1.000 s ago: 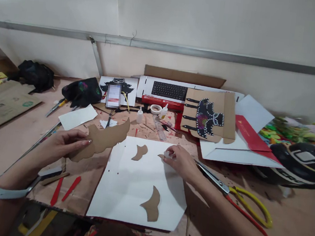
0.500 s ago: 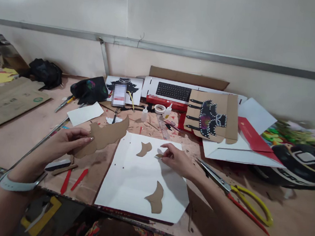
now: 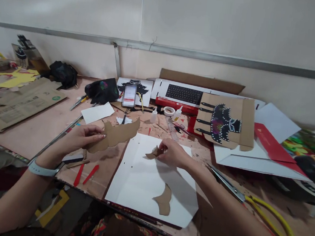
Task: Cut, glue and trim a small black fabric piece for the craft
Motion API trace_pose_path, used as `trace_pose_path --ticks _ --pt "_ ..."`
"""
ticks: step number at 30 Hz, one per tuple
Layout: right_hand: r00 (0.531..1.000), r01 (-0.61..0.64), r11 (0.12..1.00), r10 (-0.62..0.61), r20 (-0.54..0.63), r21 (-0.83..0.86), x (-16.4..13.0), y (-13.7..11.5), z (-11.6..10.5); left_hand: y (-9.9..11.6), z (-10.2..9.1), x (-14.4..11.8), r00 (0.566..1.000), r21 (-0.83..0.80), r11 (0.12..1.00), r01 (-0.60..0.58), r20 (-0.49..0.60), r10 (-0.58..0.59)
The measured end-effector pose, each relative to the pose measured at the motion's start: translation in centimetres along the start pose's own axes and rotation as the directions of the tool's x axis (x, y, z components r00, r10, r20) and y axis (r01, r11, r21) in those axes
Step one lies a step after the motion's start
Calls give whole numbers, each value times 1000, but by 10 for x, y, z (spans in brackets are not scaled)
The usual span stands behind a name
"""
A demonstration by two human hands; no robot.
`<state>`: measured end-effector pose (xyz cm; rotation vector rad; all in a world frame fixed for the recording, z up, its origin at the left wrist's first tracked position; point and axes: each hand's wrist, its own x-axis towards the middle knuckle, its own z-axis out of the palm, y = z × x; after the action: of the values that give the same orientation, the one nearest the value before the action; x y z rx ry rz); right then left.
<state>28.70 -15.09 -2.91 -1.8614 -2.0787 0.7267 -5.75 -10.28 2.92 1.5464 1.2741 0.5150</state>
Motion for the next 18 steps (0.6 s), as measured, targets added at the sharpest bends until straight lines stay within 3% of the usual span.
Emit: trace_pose_path --ticks 4,10,12,14,16,18 --pt "1000 -5 999 4 15 44 -5 5 5 -1 5 7 995 14 998 -59 81 58" --pt "980 -30 983 -7 201 183 -24 10 -13 -6 11 23 967 40 978 -204 164 195" --pt "953 -21 970 -54 298 243 -39 7 -24 -6 12 25 961 49 974 -220 183 208" --pt "897 -13 951 -125 423 310 -56 0 -30 -7 13 27 959 54 975 -217 200 202" --pt "840 -3 953 -161 518 302 -71 -6 -30 -6 13 29 960 69 974 -217 198 200" --pt "818 27 972 -155 554 232 -80 -9 -24 -6 14 30 963 91 972 -219 181 200"
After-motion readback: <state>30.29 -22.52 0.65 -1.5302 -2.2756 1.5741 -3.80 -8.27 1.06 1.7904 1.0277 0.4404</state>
